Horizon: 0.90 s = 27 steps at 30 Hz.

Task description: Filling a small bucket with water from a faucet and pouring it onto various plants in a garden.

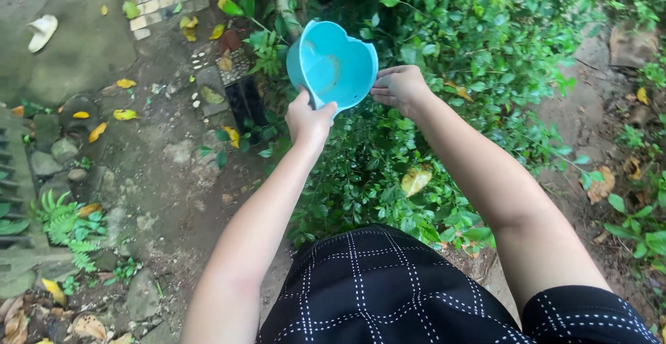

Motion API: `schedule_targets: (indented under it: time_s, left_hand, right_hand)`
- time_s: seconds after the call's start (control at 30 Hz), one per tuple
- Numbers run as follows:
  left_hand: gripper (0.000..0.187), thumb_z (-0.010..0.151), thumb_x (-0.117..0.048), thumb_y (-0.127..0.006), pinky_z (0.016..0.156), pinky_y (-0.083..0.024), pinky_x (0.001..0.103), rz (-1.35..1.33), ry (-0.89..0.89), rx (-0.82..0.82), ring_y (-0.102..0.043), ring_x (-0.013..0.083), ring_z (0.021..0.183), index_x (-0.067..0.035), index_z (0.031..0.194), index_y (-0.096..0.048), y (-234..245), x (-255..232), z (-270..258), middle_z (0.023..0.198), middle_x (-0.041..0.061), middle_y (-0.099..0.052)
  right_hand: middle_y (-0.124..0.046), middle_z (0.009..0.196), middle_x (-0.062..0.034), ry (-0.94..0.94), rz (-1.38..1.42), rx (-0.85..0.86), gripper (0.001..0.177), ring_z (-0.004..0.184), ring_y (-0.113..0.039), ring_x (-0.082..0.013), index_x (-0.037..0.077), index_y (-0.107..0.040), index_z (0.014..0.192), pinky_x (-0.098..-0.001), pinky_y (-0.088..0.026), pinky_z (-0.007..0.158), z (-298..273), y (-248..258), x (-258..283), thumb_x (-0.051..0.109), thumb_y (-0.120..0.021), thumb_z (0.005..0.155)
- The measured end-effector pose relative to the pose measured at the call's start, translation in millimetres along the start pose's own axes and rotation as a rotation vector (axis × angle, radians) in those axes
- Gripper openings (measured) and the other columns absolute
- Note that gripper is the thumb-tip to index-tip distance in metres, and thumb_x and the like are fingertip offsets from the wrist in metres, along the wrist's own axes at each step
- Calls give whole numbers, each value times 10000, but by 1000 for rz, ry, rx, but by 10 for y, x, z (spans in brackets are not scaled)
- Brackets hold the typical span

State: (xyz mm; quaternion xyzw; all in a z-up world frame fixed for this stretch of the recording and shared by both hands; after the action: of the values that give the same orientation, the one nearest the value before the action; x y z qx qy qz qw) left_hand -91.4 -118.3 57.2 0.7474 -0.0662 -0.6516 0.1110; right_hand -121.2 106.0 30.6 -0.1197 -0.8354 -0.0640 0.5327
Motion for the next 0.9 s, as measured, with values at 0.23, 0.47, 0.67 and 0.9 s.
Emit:
schedule_targets:
  time_s: [0.23, 0.47, 0.67, 0.9]
  left_hand:
    - [427, 786, -22, -772, 542, -550, 314, -242, 62, -62, -691, 156, 666, 2, 1204, -689, 746, 391, 162, 886, 83, -754]
    - [301, 777, -18, -791, 548, -599, 326, -268, 88, -71, -713, 161, 679, 16, 1063, -703, 1384, 750, 421, 896, 89, -751]
    - [246, 777, -13, -800, 533, -584, 334, -287, 109, -45, -702, 176, 663, 24, 995, -693, 1781, 916, 593, 887, 99, -747]
    - [228, 806, -16, -785, 557, -568, 333, -251, 109, 44, -684, 159, 695, 3, 1015, -696, 2005, 955, 696, 891, 103, -734]
  right_hand:
    - [-758, 977, -106, 4, -20, 73, 192, 868, -751, -194, -5, -692, 1088, -318, -632, 747, -50, -904, -48, -4, -615, 912]
    - [-760, 990, -121, 266, -320, -36, 272, 835, -695, -211, 2, -733, 1113, -347, -514, 724, 93, -1700, -218, 5, -700, 843]
    - [-739, 1103, -213, 879, -669, -105, 306, 1023, -720, -345, 5, -751, 1096, -417, -568, 896, -162, -2390, -190, 26, -710, 793]
    - [-732, 1079, -224, 712, -741, 109, 281, 983, -714, -350, 8, -753, 1084, -424, -566, 876, -470, -3141, -326, 66, -686, 818]
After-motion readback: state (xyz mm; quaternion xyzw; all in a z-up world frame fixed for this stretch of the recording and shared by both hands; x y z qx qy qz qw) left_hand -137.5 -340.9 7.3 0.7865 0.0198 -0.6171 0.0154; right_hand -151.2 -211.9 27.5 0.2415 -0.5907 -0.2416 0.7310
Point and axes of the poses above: each hand's wrist, its own z-axis towards the middle knuckle, its own y-axis out of the back of the hand, x = y × z, the point moved 2 cm from there along z, towards the middle knuckle
